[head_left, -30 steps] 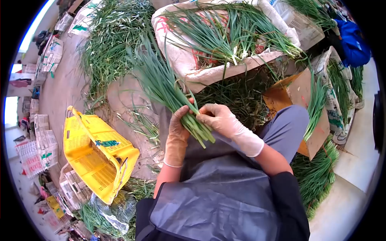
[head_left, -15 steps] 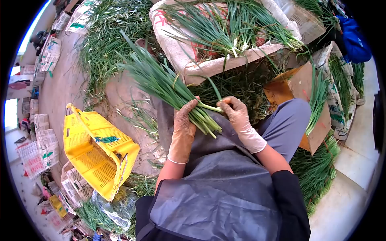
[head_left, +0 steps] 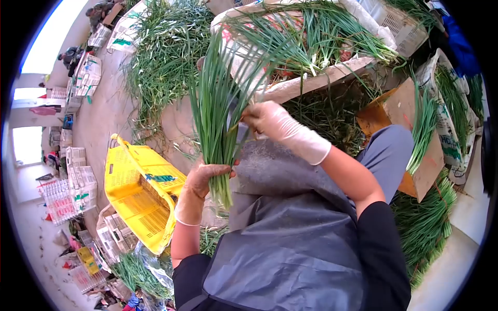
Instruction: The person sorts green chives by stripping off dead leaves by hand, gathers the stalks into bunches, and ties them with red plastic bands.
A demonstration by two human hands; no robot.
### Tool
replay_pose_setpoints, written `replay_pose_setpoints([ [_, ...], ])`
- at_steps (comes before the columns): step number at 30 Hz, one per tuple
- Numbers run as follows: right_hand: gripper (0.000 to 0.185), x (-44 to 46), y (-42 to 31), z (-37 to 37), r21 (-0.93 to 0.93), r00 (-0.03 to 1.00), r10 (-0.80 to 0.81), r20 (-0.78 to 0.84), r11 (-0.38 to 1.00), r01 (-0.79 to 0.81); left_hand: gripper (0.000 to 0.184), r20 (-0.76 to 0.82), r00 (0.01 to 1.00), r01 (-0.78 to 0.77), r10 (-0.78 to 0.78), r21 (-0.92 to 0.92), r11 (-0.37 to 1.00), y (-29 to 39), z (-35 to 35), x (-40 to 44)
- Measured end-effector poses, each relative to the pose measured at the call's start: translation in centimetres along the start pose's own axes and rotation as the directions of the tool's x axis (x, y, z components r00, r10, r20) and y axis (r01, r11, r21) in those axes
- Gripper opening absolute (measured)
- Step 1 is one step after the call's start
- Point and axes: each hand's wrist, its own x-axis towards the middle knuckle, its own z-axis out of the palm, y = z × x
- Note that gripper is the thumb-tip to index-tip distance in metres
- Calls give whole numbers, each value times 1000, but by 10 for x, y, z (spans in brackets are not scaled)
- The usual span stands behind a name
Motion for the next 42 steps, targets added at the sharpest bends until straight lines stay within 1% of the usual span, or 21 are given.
replay_pose_setpoints([
  [1,30,4,-1,-5,196,987,94,131,974,-118,52,-50,998,23,-22,27,999,3,-2,-9],
  [2,18,-1,14,-15,323,995,7,-99,946,26,52,-61,998,19,-18,24,1000,6,-9,-16],
  [6,29,-33,70,-96,549,945,226,-237,834,-62,54,-79,996,57,-51,68,996,14,-48,-41],
  [8,30,-45,159,-101,164,889,441,-123,893,-420,48,-83,994,70,-66,57,996,21,-75,-50],
  [9,27,-53,224,-85,-687,906,400,-136,621,-377,48,-138,988,77,-71,42,996,25,-77,-53],
  [11,37,-79,225,-70,-859,696,702,-153,254,-445,48,-174,984,-32,34,11,999,20,-83,-50],
  [13,57,-74,103,-61,-549,834,534,-140,659,-514,47,-186,970,-173,156,-83,981,18,-65,-36],
  [14,60,-77,80,-42,-249,955,234,-181,929,-274,47,-168,974,-169,154,-82,982,16,-46,-26],
  [16,75,-78,16,-9,503,996,45,78,861,-78,50,-141,919,-390,368,-197,899,14,2,4],
  [18,83,-95,-37,-7,308,990,42,136,948,-82,54,-23,887,-452,461,-243,858,15,57,31],
  [19,81,-99,-41,-7,138,992,-104,-65,984,112,57,44,828,-523,558,-297,799,17,84,43],
  [20,65,-105,-51,-21,108,993,98,-67,990,-91,57,98,832,-496,547,-310,811,19,107,50],
  [23,45,-136,-37,-59,-30,962,44,-268,998,-54,60,421,774,-167,473,-584,794,24,165,68],
  [28,37,-197,-11,-128,-72,900,319,-299,932,-354,58,526,751,-217,398,-373,902,9,267,92],
  [30,64,-223,8,-132,-242,747,29,-664,937,-251,56,501,798,-229,334,-260,938,0,305,105],
  [32,85,-238,12,-146,-355,691,41,-722,835,-421,55,556,786,-182,269,-208,961,-19,341,121],
  [34,98,-240,29,-158,-217,655,212,-726,832,-510,56,537,803,-202,258,-161,966,-40,388,117],
  [36,98,-237,56,-181,-117,390,208,-897,740,-663,55,575,766,-274,286,-110,955,-53,426,116],
  [38,91,-243,75,-215,-10,396,332,-856,755,-655,54,611,721,-361,327,-73,930,-55,456,128],
  [40,88,-246,105,-240,-23,353,91,-931,951,-307,55,680,617,-454,397,-105,885,-58,481,149],
  [42,90,-247,145,-248,-75,289,-9,-957,973,-217,60,656,675,-439,338,-11,898,-75,490,197],
])
